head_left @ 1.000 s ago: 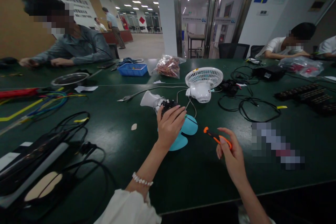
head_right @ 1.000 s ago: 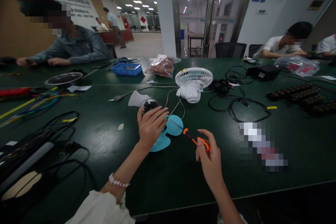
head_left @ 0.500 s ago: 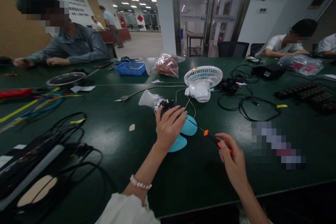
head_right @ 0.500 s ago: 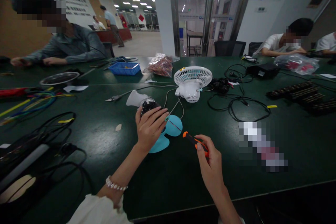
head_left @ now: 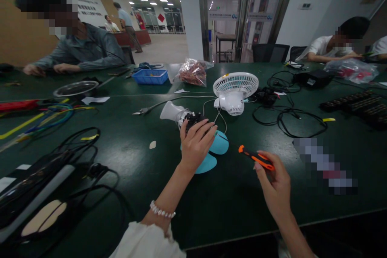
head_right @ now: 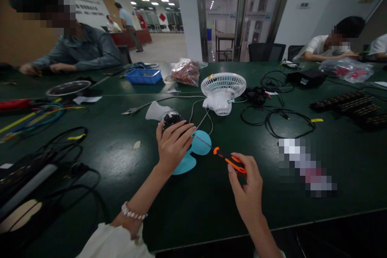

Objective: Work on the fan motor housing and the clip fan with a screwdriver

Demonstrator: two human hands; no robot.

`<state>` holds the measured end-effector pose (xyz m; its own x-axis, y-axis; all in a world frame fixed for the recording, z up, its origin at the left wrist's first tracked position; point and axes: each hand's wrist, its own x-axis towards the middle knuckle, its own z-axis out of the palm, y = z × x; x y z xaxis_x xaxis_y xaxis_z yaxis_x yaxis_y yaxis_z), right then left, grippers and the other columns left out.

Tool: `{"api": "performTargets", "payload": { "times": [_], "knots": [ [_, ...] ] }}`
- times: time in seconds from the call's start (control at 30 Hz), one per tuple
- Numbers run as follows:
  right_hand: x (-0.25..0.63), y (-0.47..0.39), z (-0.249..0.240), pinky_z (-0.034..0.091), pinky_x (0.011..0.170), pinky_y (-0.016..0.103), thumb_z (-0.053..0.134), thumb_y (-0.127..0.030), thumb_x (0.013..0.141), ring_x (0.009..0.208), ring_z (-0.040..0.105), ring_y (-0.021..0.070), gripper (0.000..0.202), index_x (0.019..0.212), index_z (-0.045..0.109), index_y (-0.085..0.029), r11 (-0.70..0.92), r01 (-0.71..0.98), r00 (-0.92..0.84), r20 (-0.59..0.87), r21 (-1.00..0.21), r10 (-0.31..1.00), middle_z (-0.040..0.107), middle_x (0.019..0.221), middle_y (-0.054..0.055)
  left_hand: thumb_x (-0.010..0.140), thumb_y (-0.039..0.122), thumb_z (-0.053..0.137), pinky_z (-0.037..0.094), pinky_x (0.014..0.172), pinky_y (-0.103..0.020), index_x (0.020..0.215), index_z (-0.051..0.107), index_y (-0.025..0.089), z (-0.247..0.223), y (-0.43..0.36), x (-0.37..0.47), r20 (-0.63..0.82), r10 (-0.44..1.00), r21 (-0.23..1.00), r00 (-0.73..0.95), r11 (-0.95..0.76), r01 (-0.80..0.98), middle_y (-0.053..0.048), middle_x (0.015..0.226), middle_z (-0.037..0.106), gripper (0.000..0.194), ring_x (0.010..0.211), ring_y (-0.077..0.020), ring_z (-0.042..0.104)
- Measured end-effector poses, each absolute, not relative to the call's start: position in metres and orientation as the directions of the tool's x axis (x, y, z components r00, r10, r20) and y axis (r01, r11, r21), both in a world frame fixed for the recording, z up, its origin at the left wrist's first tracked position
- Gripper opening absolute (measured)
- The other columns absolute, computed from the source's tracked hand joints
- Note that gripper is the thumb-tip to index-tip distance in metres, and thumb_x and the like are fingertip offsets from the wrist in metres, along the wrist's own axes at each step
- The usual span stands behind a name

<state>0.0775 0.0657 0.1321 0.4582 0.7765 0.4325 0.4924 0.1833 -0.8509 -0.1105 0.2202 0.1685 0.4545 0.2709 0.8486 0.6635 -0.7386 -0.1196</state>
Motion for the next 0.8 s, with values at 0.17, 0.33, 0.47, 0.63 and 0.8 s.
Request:
{"api": "performTargets", "payload": {
  "times": [0.17,0.33,0.47,0.63,0.8],
  "knots": [
    [0.0745,0.0632,0.1284,0.043,0.049,0.023,0.047,-0.034,0.094,0.047,0.052,0.0109,0.033,0.125,0.053,-0.023,0.158,0.438,0.412,0.354,-0.885,0.84,0.053,0.059,-0.006,0.086,0.019,0.062,0.02,0.116,-0.047,0.111,0.064,0.027,0.167,0.2213,-0.1099,0.853,0.267,-0.119,0.448,-0.737,0.665,0.001,0.111,0.071,0.027,0.113,-0.0185,0.06],
    [0.0747,0.0636,0.1299,0.04,0.045,0.022,0.041,-0.035,0.096,0.045,0.051,0.01,0.029,0.117,0.057,-0.022,0.165,0.485,0.353,0.365,-0.859,0.862,0.058,0.062,-0.003,0.086,0.018,0.061,0.02,0.117,-0.047,0.11,0.065,0.027,0.1676,0.2215,-0.1094,0.854,0.256,-0.132,0.453,-0.735,0.665,0.001,0.11,0.072,0.026,0.112,-0.0186,0.06],
    [0.0744,0.063,0.1343,0.043,0.045,0.021,0.052,-0.034,0.091,0.053,0.055,0.0105,0.027,0.114,0.053,-0.022,0.181,0.482,0.367,0.385,-0.857,0.847,0.064,0.083,0.002,0.086,0.018,0.06,0.021,0.116,-0.049,0.111,0.064,0.027,0.1673,0.2212,-0.11,0.844,0.274,-0.128,0.461,-0.732,0.669,0.0,0.111,0.071,0.027,0.112,-0.0196,0.06],
    [0.0723,0.0614,0.1322,0.036,0.039,0.019,0.05,-0.037,0.092,0.042,0.045,0.0088,0.028,0.115,0.048,-0.021,0.116,0.352,0.4,0.261,-0.929,0.879,0.055,0.062,-0.005,0.085,0.017,0.062,0.021,0.116,-0.048,0.112,0.063,0.027,0.1663,0.2217,-0.1102,0.844,0.276,-0.132,0.46,-0.724,0.677,0.001,0.112,0.071,0.029,0.113,-0.0187,0.059],
    [0.0737,0.0636,0.1269,0.033,0.038,0.019,0.044,-0.042,0.095,0.039,0.042,0.0085,0.026,0.105,0.053,-0.02,0.095,0.267,0.376,0.194,-0.959,0.906,0.045,0.05,-0.008,0.085,0.017,0.061,0.02,0.116,-0.048,0.112,0.063,0.028,0.1667,0.2217,-0.1101,0.845,0.285,-0.111,0.453,-0.736,0.668,0.001,0.112,0.07,0.029,0.116,-0.0186,0.058]
  ]
}}
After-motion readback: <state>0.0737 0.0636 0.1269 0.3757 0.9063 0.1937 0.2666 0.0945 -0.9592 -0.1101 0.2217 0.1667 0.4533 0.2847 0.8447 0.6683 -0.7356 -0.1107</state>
